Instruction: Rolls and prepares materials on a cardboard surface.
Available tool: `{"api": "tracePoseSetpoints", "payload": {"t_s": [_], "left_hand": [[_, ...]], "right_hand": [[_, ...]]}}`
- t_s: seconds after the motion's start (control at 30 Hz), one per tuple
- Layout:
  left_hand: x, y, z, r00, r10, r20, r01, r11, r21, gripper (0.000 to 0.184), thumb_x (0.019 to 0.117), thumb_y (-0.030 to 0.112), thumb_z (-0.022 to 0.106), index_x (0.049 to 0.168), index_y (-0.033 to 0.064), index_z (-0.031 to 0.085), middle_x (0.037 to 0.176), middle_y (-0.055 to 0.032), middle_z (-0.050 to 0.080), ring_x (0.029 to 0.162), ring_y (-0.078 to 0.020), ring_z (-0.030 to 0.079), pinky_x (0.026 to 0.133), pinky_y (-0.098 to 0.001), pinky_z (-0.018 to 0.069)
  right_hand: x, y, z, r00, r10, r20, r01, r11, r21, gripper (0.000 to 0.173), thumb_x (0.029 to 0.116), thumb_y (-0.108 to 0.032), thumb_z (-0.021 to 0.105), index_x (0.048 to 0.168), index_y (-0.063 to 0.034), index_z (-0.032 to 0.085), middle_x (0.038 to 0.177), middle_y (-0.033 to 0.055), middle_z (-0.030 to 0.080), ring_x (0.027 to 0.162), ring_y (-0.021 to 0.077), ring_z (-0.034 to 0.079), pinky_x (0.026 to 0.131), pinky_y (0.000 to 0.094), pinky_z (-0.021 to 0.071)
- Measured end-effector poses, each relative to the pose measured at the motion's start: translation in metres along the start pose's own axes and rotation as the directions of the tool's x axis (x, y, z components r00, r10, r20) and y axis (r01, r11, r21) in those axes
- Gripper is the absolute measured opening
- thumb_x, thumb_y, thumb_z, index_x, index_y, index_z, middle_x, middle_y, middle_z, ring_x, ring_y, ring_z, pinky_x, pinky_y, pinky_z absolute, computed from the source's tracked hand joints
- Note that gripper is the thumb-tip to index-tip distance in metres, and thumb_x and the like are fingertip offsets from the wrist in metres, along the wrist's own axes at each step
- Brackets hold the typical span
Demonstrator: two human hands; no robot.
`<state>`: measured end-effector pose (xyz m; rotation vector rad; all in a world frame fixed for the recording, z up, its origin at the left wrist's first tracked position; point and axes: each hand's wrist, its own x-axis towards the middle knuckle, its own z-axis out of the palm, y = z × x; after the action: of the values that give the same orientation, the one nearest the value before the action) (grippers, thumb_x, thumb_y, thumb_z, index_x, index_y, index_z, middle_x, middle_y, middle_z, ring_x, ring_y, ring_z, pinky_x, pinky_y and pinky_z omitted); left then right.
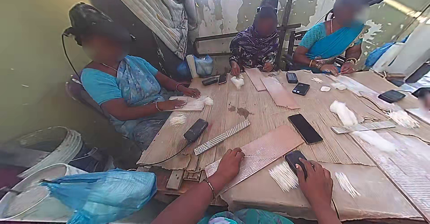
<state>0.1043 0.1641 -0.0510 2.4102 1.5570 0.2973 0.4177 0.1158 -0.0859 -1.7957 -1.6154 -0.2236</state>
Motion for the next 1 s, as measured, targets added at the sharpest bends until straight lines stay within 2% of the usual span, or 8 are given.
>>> {"api": "tracePoseSetpoints", "payload": {"t_s": [0.2, 0.3, 0.43, 0.57, 0.67, 0.77, 0.87, 1.0], "left_hand": [[-0.001, -0.001, 0.000, 1.000, -0.002, -0.009, 0.002, 1.000, 0.002, 0.035, 0.1089, 0.017, 0.038, 0.131, 0.0101, 0.065, 0.147, -0.0121, 0.055, 0.123, -0.0346, 0.058, 0.104, -0.0457, 0.0475], [0.000, 0.000, 0.000, 1.000, -0.013, -0.004, 0.013, 1.000, 0.008, 0.035, 0.1088, 0.018, 0.039, 0.132, 0.0100, 0.064, 0.148, -0.0126, 0.054, 0.123, -0.0345, 0.059, 0.105, -0.0453, 0.0469], [0.002, 0.000, 0.004, 0.999, -0.019, -0.034, 0.020, 0.999, 0.030, 0.035, 0.1085, 0.017, 0.041, 0.131, 0.0089, 0.066, 0.148, -0.0131, 0.055, 0.125, -0.0357, 0.058, 0.107, -0.0464, 0.0459], [0.000, -0.003, 0.012, 0.989, 0.047, -0.143, -0.043, 0.999, 0.030, 0.029, 0.1053, 0.012, 0.047, 0.123, 0.0053, 0.070, 0.142, -0.0168, 0.060, 0.115, -0.0405, 0.063, 0.098, -0.0516, 0.0511], [-0.001, -0.006, 0.018, 0.970, 0.083, -0.229, -0.075, 0.996, 0.043, 0.026, 0.1033, 0.009, 0.051, 0.117, 0.0046, 0.072, 0.137, -0.0182, 0.063, 0.108, -0.0424, 0.066, 0.092, -0.0534, 0.0539], [0.000, -0.008, 0.023, 0.948, 0.119, -0.295, -0.101, 0.992, 0.077, 0.023, 0.0999, 0.006, 0.054, 0.112, 0.0041, 0.073, 0.131, -0.0188, 0.066, 0.101, -0.0421, 0.068, 0.087, -0.0538, 0.0562], [0.001, -0.010, 0.026, 0.936, 0.150, -0.320, -0.119, 0.986, 0.115, 0.023, 0.0973, 0.008, 0.054, 0.108, 0.0052, 0.074, 0.128, -0.0181, 0.067, 0.096, -0.0402, 0.069, 0.082, -0.0522, 0.0573], [0.002, -0.014, 0.031, 0.925, 0.166, -0.342, -0.125, 0.983, 0.138, 0.027, 0.0953, 0.012, 0.050, 0.106, 0.0073, 0.074, 0.125, -0.0166, 0.068, 0.093, -0.0379, 0.070, 0.078, -0.0497, 0.0579]], "right_hand": [[0.000, 0.000, 0.001, 1.000, 0.001, -0.007, -0.001, 1.000, 0.004, 0.048, 0.1006, -0.041, 0.045, 0.120, -0.0079, 0.074, 0.121, 0.0267, 0.066, 0.108, 0.0543, 0.061, 0.083, 0.0692, 0.0453], [0.000, -0.002, -0.001, 1.000, 0.005, 0.014, -0.005, 1.000, 0.001, 0.043, 0.1011, -0.038, 0.049, 0.121, -0.0087, 0.074, 0.122, 0.0255, 0.066, 0.108, 0.0526, 0.061, 0.084, 0.0680, 0.0469], [0.013, -0.006, -0.019, 0.976, 0.091, 0.196, -0.094, 0.996, 0.008, 0.035, 0.1005, -0.033, 0.057, 0.124, -0.0120, 0.073, 0.126, 0.0217, 0.066, 0.115, 0.0477, 0.060, 0.091, 0.0649, 0.0457], [0.057, 0.003, -0.034, 0.870, 0.251, 0.424, -0.291, 0.956, 0.032, 0.037, 0.1029, -0.033, 0.056, 0.133, -0.0134, 0.068, 0.133, 0.0183, 0.062, 0.127, 0.0394, 0.054, 0.104, 0.0588, 0.0406], [0.105, 0.026, -0.025, 0.876, 0.310, 0.370, -0.343, 0.939, 0.027, 0.037, 0.0999, -0.029, 0.061, 0.133, -0.0136, 0.067, 0.134, 0.0188, 0.061, 0.128, 0.0397, 0.054, 0.103, 0.0602, 0.0426], [0.164, 0.058, -0.009, 0.887, 0.367, 0.281, -0.382, 0.924, -0.002, 0.042, 0.0967, -0.027, 0.069, 0.135, -0.0097, 0.064, 0.135, 0.0236, 0.059, 0.125, 0.0456, 0.054, 0.098, 0.0645, 0.0448], [0.220, 0.083, 0.001, 0.885, 0.419, 0.201, -0.416, 0.907, -0.063, 0.048, 0.0928, -0.023, 0.072, 0.137, -0.0062, 0.061, 0.138, 0.0278, 0.054, 0.128, 0.0507, 0.050, 0.095, 0.0682, 0.0448], [0.271, 0.115, 0.019, 0.897, 0.425, 0.119, -0.408, 0.901, -0.143, 0.043, 0.0904, -0.021, 0.072, 0.133, -0.0123, 0.068, 0.156, 0.0297, 0.038, 0.139, 0.0551, 0.037, 0.099, 0.0720, 0.0384]]}}
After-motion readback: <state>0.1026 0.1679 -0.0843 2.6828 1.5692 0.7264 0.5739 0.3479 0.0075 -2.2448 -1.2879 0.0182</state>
